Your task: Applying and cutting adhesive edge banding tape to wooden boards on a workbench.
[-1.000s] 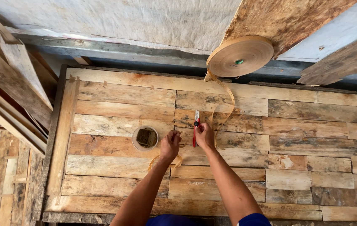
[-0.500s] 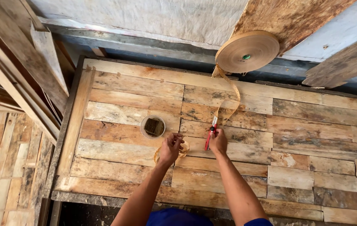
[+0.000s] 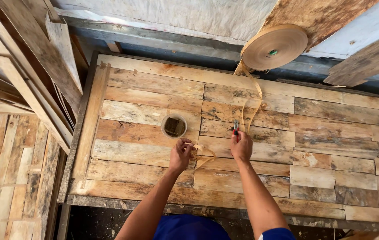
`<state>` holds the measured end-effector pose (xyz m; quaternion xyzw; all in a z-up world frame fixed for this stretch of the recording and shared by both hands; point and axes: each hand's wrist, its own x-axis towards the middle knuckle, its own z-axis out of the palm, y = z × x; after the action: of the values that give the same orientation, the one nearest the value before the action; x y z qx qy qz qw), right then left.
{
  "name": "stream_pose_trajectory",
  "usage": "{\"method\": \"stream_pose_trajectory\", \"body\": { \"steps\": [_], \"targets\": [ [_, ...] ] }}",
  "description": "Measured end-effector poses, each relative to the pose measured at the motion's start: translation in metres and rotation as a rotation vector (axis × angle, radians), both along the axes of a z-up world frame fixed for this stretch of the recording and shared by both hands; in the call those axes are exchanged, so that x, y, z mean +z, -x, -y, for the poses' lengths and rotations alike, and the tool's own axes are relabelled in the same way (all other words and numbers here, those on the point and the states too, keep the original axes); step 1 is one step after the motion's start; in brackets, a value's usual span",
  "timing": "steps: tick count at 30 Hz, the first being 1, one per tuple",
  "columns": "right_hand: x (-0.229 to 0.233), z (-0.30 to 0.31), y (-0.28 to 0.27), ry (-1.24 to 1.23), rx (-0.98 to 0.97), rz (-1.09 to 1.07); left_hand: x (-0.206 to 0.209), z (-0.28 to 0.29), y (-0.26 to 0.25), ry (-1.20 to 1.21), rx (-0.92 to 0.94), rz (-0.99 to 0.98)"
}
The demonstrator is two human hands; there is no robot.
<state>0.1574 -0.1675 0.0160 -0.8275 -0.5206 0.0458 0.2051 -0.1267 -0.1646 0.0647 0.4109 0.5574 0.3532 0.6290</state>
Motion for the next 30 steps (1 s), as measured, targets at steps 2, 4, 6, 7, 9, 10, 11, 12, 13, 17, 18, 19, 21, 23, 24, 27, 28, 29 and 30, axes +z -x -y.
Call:
{"method": "stream_pose_trajectory", "body": {
  "steps": [2, 4, 6, 7, 9, 10, 11, 12, 13, 17, 18, 19, 21, 23, 24, 27, 28, 29, 30],
  "targets": [
    [0.003, -0.002, 0.025, 0.073, 0.045, -0.262, -0.020, -0.002, 0.006, 0.003, 0.003, 0.043],
    [0.020, -0.002, 0.056, 0.147, 0.090, -0.524, -0.024, -0.004, 0.012, 0.012, 0.004, 0.085],
    [0.051, -0.006, 0.094, 0.329, 0.220, -0.862, -0.010, -0.010, 0.018, 0.033, -0.008, 0.108],
    [0.052, -0.006, 0.107, 0.327, 0.214, -0.856, -0.014, -0.013, 0.020, 0.034, -0.013, 0.115],
    [0.052, -0.007, 0.131, 0.343, 0.279, -0.958, -0.023, -0.016, 0.022, -0.033, 0.002, 0.195],
    [0.052, -0.010, 0.137, 0.345, 0.275, -0.955, -0.022, -0.019, 0.024, -0.030, 0.000, 0.200],
    [0.050, -0.012, 0.142, 0.298, 0.288, -1.028, -0.022, -0.022, 0.026, -0.029, -0.004, 0.206],
    [0.048, -0.012, 0.149, 0.255, 0.300, -1.105, -0.022, -0.022, 0.030, -0.022, -0.005, 0.209],
    [0.047, -0.010, 0.153, 0.261, 0.295, -1.106, -0.021, -0.021, 0.032, -0.014, -0.005, 0.210],
    [0.046, -0.014, 0.163, 0.192, 0.248, -1.287, -0.034, -0.024, 0.041, 0.020, 0.005, 0.253],
    [0.047, -0.016, 0.163, 0.179, 0.245, -1.302, -0.041, -0.024, 0.043, 0.008, -0.001, 0.248],
    [0.043, -0.019, 0.161, 0.178, 0.248, -1.301, -0.034, -0.026, 0.045, 0.006, 0.001, 0.249],
    [0.033, -0.026, 0.157, 0.139, 0.227, -1.215, -0.021, -0.030, 0.050, 0.044, -0.079, 0.180],
    [0.034, -0.034, 0.155, 0.126, 0.191, -1.166, -0.033, -0.032, 0.051, 0.057, -0.095, 0.127],
    [0.034, -0.039, 0.153, 0.111, 0.154, -1.114, -0.039, -0.033, 0.050, 0.070, -0.113, 0.076],
    [0.034, -0.058, 0.144, 0.073, 0.052, -1.112, -0.067, -0.037, 0.050, 0.101, -0.075, 0.082],
    [0.031, -0.061, 0.141, 0.081, 0.061, -1.118, -0.055, -0.037, 0.052, 0.103, -0.064, 0.076],
    [0.029, -0.065, 0.138, 0.045, 0.018, -1.143, -0.043, -0.038, 0.054, 0.159, -0.063, 0.045],
    [0.028, -0.073, 0.135, 0.000, -0.026, -1.167, -0.030, -0.043, 0.056, 0.208, -0.067, 0.014]
  ]
}}
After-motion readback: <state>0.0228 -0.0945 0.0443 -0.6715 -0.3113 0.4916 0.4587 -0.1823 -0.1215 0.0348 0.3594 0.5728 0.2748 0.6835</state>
